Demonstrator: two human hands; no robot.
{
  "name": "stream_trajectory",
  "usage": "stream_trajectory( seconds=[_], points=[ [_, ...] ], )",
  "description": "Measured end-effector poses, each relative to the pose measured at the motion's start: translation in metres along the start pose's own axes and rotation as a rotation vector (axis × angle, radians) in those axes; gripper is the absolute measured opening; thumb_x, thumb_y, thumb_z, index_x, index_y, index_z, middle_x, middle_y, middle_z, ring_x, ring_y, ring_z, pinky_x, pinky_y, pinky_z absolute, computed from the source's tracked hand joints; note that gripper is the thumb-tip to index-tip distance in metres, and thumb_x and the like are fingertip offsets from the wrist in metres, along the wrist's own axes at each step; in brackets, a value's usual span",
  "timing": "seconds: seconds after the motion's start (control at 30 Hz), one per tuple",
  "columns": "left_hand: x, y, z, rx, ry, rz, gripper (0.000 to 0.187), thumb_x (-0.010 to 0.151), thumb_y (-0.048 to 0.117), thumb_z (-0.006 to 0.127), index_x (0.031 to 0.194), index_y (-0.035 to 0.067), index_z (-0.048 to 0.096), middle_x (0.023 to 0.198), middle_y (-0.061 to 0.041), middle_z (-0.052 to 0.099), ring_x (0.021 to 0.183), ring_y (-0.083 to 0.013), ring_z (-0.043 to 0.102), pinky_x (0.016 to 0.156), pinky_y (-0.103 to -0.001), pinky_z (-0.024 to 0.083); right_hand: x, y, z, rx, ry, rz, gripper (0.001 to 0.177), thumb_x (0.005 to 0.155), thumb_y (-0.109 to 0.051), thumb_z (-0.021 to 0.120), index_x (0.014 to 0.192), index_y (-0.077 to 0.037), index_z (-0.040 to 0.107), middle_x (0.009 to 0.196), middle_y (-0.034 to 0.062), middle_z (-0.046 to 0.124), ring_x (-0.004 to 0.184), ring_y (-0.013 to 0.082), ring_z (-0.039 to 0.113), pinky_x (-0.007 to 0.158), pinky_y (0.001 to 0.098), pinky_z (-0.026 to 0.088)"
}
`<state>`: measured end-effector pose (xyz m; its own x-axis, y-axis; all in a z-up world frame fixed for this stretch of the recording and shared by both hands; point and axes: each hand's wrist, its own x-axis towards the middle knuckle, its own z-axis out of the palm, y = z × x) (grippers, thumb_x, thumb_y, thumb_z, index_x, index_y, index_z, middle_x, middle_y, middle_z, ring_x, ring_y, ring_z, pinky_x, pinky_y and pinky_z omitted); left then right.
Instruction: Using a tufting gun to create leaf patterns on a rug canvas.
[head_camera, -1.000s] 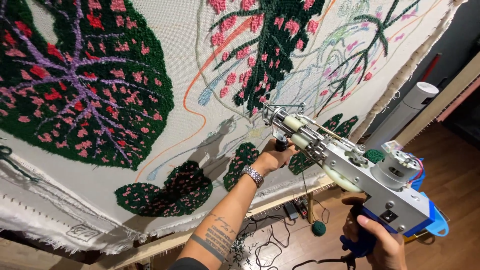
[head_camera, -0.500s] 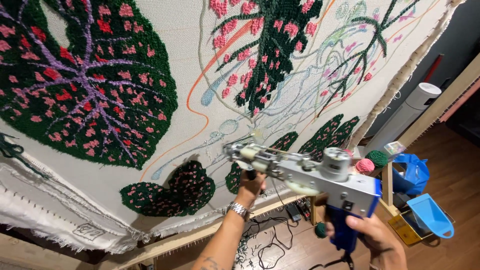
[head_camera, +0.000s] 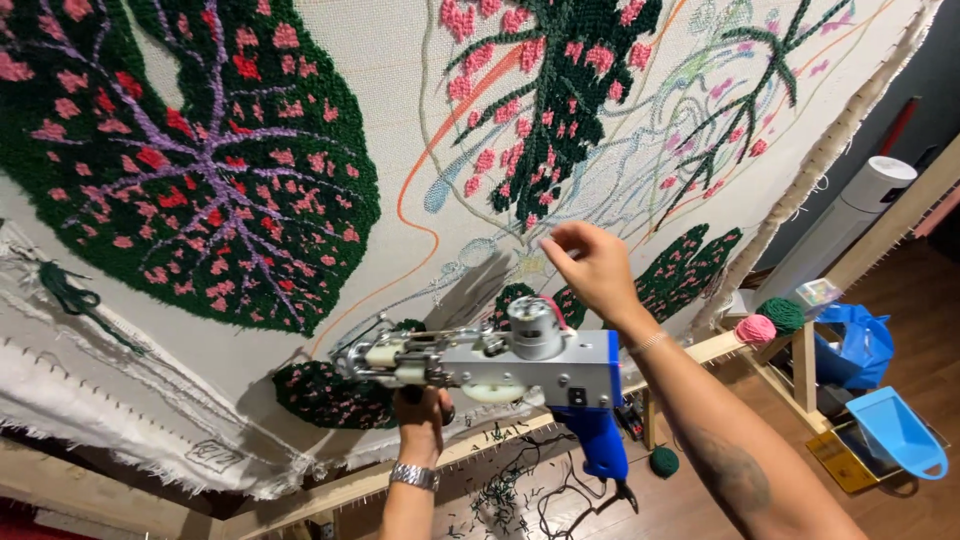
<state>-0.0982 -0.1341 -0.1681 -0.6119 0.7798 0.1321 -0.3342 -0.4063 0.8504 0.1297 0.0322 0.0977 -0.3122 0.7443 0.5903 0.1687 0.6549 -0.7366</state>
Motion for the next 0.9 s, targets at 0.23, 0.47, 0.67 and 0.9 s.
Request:
stream_trajectory(
  seconds=[0.23, 0.47, 0.67, 0.9],
  points=[
    [-0.011, 0.012, -0.032, -0.041, 0.143, -0.081, 0.018, 0.092, 0.022, 0.068, 0.089, 0.006, 0.060, 0.068, -0.005, 0.060, 0.058, -0.0148, 0.055, 0.052, -0.030, 0.045, 0.023, -0.007, 0.034, -0.236, 0.095, -0.279, 0.022, 0.088, -0.019, 0.081, 0.097, -0.002, 0.071, 0.088, 0.0095, 0.072, 0.079, 0.0216, 0.071, 0.070, 0.0340, 0.056],
    [-0.013, -0.012, -0.059, -0.143, 0.132, -0.063, 0.015, 0.092, 0.012, 0.067, 0.082, 0.006, 0.056, 0.073, -0.008, 0.063, 0.064, -0.0178, 0.061, 0.058, -0.032, 0.051, 0.013, -0.004, 0.036, -0.337, 0.171, -0.319, 0.014, 0.094, -0.017, 0.074, 0.099, -0.004, 0.070, 0.094, 0.0114, 0.072, 0.086, 0.0287, 0.070, 0.073, 0.0386, 0.054],
    [-0.022, 0.012, -0.026, -0.102, 0.089, -0.051, 0.018, 0.093, 0.019, 0.066, 0.082, 0.007, 0.058, 0.069, -0.006, 0.060, 0.062, -0.0172, 0.058, 0.057, -0.032, 0.049, -0.019, 0.014, 0.019, -0.216, 0.046, -0.104, 0.016, 0.089, -0.018, 0.075, 0.097, -0.005, 0.071, 0.091, 0.0100, 0.074, 0.081, 0.0236, 0.072, 0.073, 0.0350, 0.057],
    [-0.008, -0.023, -0.001, -0.119, -0.205, 0.070, 0.046, 0.101, 0.035, 0.068, 0.066, 0.010, 0.052, 0.065, -0.006, 0.059, 0.062, -0.0157, 0.056, 0.056, -0.030, 0.045, -0.115, 0.094, 0.033, -0.115, -0.838, 0.175, 0.045, 0.085, -0.036, 0.075, 0.122, -0.011, 0.074, 0.109, 0.0040, 0.077, 0.099, 0.0122, 0.073, 0.085, 0.0300, 0.055]
  ],
)
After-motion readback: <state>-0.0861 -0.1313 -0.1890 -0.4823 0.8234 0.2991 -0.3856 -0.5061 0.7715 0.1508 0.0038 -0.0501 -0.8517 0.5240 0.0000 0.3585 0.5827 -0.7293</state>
